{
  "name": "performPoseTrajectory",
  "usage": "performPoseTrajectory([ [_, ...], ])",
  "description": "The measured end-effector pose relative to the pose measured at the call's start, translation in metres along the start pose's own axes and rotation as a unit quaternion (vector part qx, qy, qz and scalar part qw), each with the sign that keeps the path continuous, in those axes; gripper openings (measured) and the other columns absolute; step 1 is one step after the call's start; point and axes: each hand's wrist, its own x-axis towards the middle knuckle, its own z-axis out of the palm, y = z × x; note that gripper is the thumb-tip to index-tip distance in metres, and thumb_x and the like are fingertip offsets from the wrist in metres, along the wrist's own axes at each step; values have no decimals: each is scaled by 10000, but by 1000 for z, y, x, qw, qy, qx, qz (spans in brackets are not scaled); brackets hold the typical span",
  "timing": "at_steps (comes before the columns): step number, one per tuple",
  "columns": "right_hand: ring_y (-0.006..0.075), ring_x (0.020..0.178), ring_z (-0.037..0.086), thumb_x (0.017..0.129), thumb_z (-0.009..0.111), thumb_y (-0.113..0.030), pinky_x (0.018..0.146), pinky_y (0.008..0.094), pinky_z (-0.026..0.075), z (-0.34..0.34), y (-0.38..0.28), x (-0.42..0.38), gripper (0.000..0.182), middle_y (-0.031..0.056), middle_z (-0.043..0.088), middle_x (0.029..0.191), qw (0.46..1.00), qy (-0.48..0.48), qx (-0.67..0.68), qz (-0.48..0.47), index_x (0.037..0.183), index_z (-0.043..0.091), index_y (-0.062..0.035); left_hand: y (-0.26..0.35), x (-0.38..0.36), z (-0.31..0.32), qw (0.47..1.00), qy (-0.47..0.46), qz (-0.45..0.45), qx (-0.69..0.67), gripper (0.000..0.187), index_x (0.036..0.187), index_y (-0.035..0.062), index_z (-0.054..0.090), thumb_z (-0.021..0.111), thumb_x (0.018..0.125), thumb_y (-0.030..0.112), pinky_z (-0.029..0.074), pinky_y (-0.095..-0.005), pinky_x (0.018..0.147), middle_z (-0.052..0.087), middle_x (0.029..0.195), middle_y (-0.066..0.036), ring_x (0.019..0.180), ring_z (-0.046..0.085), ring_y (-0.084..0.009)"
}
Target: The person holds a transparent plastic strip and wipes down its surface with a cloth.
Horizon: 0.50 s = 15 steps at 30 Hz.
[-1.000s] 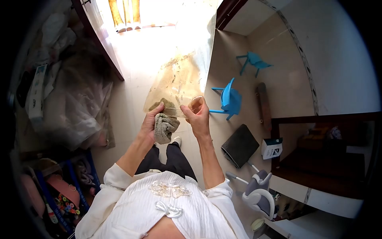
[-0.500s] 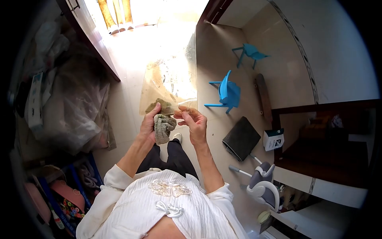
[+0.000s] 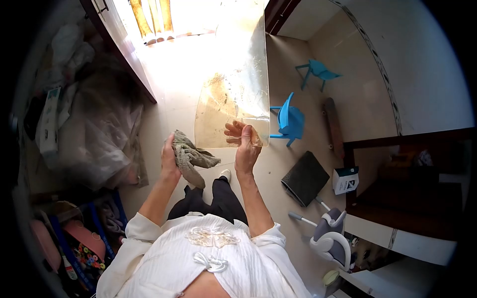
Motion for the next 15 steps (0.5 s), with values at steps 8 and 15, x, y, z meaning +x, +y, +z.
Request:
performPoseTrajectory([
  [8,42,524,422,1012,443,-312,456,205,315,-21,-1,-21,358,-33,452,615,999,7,-43,-2,902,612,-16,33,-50,89,733,-209,470,446,137,903,28,602,668,787,55,491,-328,622,622,805,-129,678,629,-256],
  [15,25,428,295,1022,420,-281,380,209,219,-16,-8,-46,315,-69,361,570,995,63,66,29,1022,588,-14,-12,-27,114,681,-318,423,506,122,860,23,628,629,740,4,514,-378,672,627,811,-134,727,636,-313],
])
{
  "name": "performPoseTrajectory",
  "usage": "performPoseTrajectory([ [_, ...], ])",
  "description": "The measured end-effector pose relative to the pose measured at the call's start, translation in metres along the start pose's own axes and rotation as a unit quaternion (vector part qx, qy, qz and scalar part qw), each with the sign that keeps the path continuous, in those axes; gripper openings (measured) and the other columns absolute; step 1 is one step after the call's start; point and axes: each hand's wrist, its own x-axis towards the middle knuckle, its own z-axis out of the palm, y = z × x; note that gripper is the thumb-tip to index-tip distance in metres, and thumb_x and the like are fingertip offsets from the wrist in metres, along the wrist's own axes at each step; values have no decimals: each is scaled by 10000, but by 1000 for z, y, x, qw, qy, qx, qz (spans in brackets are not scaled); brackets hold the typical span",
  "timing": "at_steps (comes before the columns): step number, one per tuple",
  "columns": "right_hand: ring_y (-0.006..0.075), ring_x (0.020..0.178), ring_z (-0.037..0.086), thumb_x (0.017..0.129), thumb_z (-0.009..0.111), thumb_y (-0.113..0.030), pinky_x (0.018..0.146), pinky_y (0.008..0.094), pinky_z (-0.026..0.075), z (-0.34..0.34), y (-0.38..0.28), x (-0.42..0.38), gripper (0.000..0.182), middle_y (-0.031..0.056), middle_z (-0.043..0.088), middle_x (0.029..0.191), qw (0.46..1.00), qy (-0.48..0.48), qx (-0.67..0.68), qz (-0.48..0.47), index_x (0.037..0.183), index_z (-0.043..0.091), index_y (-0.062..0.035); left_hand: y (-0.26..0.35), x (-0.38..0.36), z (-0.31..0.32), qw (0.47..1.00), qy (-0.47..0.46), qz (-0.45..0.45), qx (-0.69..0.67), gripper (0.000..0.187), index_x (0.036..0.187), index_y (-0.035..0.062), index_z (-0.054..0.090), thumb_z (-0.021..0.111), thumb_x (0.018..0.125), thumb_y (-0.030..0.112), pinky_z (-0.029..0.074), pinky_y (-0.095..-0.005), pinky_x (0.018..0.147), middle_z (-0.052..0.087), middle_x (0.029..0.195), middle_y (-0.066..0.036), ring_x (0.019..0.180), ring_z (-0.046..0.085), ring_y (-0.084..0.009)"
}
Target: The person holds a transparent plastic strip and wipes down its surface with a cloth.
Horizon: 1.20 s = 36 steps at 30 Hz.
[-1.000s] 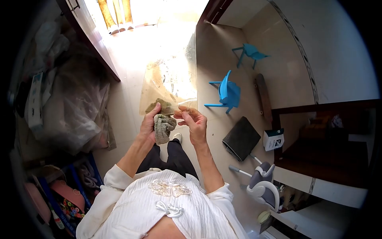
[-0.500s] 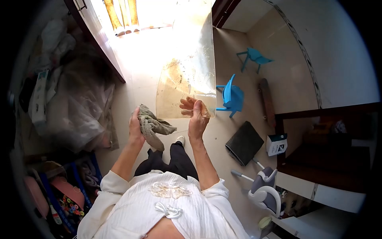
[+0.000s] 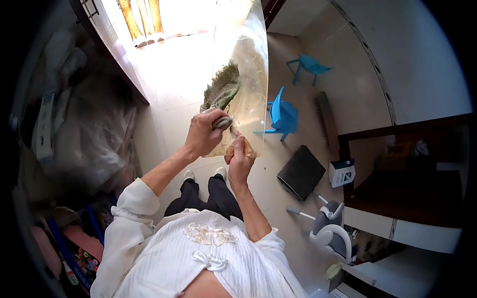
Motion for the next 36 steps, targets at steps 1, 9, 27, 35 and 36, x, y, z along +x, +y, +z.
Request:
performPoseTrajectory([
  [1,29,441,318,1023,414,-290,391,208,242,-3,-3,-1,340,-62,371,567,1000,-1,26,-12,1070,593,-5,7,-7,5,999,-7,26,-17,162,865,25,636,623,710,-20,507,-366,655,628,804,-127,720,631,-310],
  [9,29,456,342,1016,424,-335,396,211,249,-19,-3,-8,373,-68,414,604,1000,10,10,-3,1021,627,-22,22,-16,15,997,-12,50,-54,194,861,32,648,642,680,-40,502,-346,617,639,800,-107,716,642,-283],
  [27,30,438,314,1003,466,-304,396,217,234,-47,-21,-21,350,-60,405,575,999,40,-10,-15,970,637,-1,6,-13,-4,989,25,-119,-89,128,888,16,655,621,771,56,511,-290,620,678,738,-98,666,651,-144],
  [35,33,461,344,1011,446,-266,396,218,250,-47,-19,-27,341,-53,397,559,999,37,-19,5,874,613,-2,42,-39,14,979,-117,146,-80,335,951,46,650,596,636,-53,537,-357,673,651,899,-101,775,649,-287],
  [36,33,461,344,1011,446,-266,396,218,250,-45,-17,-29,341,-53,397,559,999,36,-20,7,874,613,-2,35,-29,16,989,-104,91,-52,316,927,54,652,593,639,-63,540,-349,674,651,882,-83,789,651,-279],
])
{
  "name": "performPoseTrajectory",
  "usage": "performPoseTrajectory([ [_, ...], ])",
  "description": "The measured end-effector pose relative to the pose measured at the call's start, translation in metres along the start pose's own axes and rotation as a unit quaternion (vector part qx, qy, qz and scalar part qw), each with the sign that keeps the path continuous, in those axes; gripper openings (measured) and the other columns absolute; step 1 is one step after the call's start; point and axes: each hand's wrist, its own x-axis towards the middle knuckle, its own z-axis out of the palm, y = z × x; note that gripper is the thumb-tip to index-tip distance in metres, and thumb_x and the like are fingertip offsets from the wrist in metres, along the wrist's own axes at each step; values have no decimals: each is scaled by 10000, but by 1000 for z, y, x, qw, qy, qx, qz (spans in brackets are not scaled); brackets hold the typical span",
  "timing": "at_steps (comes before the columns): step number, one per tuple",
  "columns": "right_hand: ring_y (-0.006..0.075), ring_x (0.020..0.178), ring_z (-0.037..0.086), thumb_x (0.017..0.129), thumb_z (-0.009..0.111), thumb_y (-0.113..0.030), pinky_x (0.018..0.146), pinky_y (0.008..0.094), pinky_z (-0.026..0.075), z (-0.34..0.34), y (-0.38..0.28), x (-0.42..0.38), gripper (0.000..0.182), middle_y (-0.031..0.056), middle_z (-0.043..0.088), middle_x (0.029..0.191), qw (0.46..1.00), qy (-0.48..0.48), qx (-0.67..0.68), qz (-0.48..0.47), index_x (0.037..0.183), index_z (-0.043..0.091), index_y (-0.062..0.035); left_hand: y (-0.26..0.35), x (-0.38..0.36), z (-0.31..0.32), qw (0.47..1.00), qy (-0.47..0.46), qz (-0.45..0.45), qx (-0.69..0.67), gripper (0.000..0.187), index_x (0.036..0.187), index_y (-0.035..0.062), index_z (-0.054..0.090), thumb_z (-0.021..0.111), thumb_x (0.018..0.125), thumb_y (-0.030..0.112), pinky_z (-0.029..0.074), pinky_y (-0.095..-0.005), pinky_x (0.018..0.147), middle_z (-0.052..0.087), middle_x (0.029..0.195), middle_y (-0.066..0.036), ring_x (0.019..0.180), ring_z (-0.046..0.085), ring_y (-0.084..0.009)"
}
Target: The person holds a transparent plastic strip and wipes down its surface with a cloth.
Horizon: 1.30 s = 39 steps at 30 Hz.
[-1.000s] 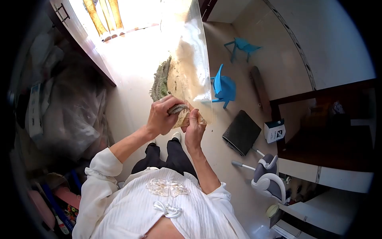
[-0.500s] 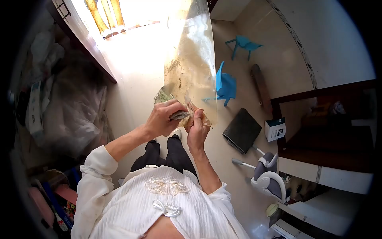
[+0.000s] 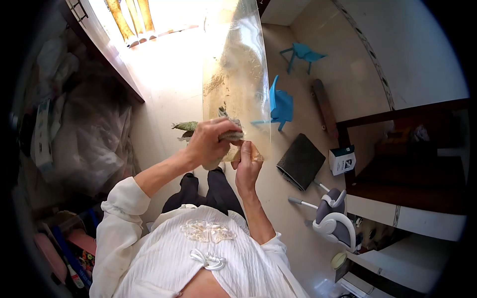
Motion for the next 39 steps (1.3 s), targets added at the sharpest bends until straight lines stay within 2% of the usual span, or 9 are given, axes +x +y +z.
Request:
performPoseTrajectory([
  [6,40,450,317,1018,427,-298,406,223,251,-1,-8,3,386,-54,355,537,999,39,-4,-21,714,505,-74,14,-17,13,995,-66,67,-44,272,922,54,635,633,668,-43,523,-378,707,637,846,-97,799,635,-299],
  [9,39,456,291,1018,426,-294,428,219,261,-5,-1,3,400,-65,334,544,999,25,-5,21,862,644,4,-12,1,16,999,-7,31,10,271,939,49,634,593,689,-50,515,-380,722,634,854,-114,810,633,-301],
  [12,29,427,299,989,500,-240,382,210,217,-4,-2,-2,305,-56,385,532,999,-21,-17,-29,933,644,23,-31,20,3,973,50,-211,-74,194,907,15,676,621,724,-17,523,-335,682,677,834,-141,760,672,-251],
  [18,26,454,306,981,508,-220,414,207,260,-15,-12,6,301,-70,373,548,995,8,-97,-30,944,668,32,-15,5,9,984,41,-140,-104,183,913,16,678,644,738,-26,515,-274,675,697,831,-98,771,668,-146],
  [22,27,454,310,975,514,-214,415,207,265,-11,-7,8,291,-67,380,544,996,-9,-69,-60,940,672,28,6,8,10,999,-30,-9,-37,232,913,48,661,585,705,-22,514,-354,695,640,855,-114,789,643,-295],
  [25,19,449,329,947,554,-185,374,200,238,-11,-6,-1,205,-25,511,634,998,3,-60,-20,902,642,-5,-65,15,-7,989,22,-139,44,179,906,49,659,586,750,0,524,-344,659,657,860,-107,727,654,-259],
  [28,25,418,318,950,548,-186,361,203,239,-28,-3,2,196,0,528,629,999,-25,-14,-15,887,625,-17,-125,-7,-28,872,133,-402,-246,92,898,10,646,597,824,34,545,-320,612,669,847,-88,685,660,-179],
  [34,31,390,285,983,495,-225,366,216,219,0,-9,-6,375,-47,362,481,998,2,-57,20,691,577,-3,-82,-28,-8,639,8,-384,-667,264,1087,-9,570,582,838,79,555,-338,789,645,984,-102,870,651,-177],
  [39,29,408,361,982,512,-274,369,210,268,6,-19,-13,385,-44,431,525,990,-16,-140,-12,656,516,-69,-5,-2,-14,669,-132,-377,-627,193,1016,-3,582,575,835,62,534,-273,767,634,948,-69,831,627,-119],
])
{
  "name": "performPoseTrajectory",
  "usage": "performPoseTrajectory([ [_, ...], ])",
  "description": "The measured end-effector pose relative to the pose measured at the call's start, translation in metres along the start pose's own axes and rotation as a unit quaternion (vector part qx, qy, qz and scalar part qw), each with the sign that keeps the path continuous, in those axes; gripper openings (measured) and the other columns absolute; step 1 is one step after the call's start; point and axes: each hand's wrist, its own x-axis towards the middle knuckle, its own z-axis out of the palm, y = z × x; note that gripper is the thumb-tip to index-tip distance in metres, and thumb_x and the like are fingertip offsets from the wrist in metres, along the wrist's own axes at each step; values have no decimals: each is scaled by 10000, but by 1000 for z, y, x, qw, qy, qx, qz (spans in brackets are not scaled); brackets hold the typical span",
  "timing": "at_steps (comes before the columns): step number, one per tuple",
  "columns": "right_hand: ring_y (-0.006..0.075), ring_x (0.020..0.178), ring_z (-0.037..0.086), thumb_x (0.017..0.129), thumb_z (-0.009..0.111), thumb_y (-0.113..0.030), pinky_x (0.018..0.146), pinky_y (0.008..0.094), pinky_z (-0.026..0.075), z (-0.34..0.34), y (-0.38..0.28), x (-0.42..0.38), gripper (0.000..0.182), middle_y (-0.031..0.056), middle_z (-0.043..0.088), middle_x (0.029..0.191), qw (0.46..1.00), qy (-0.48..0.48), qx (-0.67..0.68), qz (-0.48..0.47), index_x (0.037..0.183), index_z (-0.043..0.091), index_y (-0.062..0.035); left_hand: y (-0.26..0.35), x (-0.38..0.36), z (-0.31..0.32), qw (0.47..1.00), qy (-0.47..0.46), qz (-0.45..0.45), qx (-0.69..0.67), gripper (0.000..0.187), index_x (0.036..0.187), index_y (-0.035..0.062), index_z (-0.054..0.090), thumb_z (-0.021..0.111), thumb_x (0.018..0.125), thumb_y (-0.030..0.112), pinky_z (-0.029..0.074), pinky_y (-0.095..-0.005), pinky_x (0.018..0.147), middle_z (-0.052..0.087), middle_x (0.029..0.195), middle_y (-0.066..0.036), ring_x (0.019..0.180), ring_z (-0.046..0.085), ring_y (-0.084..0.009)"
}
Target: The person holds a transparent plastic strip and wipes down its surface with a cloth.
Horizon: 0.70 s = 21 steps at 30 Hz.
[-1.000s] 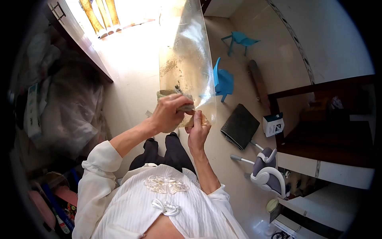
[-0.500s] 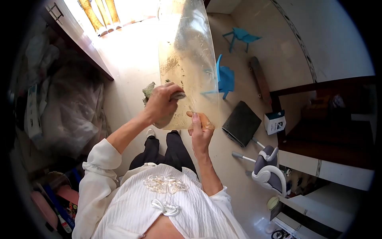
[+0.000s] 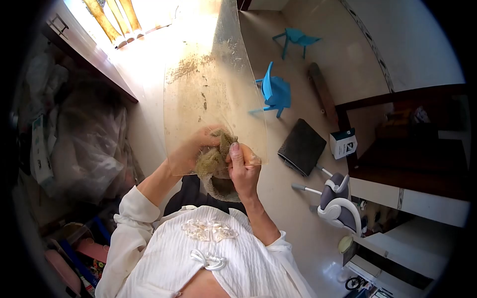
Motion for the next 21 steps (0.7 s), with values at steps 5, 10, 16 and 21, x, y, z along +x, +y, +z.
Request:
performPoseTrajectory([
  [5,25,407,358,980,523,-247,368,218,258,-9,3,-7,405,-54,415,513,1000,6,-28,7,617,486,-72,-25,19,-20,992,-33,-7,120,178,996,-6,592,597,826,48,535,-259,731,634,905,-56,817,631,-109],
  [10,39,402,363,982,519,-226,375,241,256,-19,5,-8,427,-53,393,485,1000,8,-27,-14,590,449,-72,-17,6,-9,998,-60,16,-22,289,1115,-6,555,565,834,60,536,-320,820,628,1042,-99,926,631,-160],
  [16,61,458,373,977,525,-214,436,258,286,-22,5,-9,407,-42,405,505,996,9,-83,-19,609,482,-47,-3,3,13,999,36,-30,18,324,1151,7,539,549,832,61,533,-331,831,616,1069,-108,934,625,-172],
  [21,74,525,374,971,535,-218,488,276,305,-18,2,-6,390,-32,402,535,994,47,-77,-54,636,514,-20,-35,18,-9,990,-47,-30,131,256,1076,11,563,568,823,52,543,-326,789,632,988,-102,876,631,-168],
])
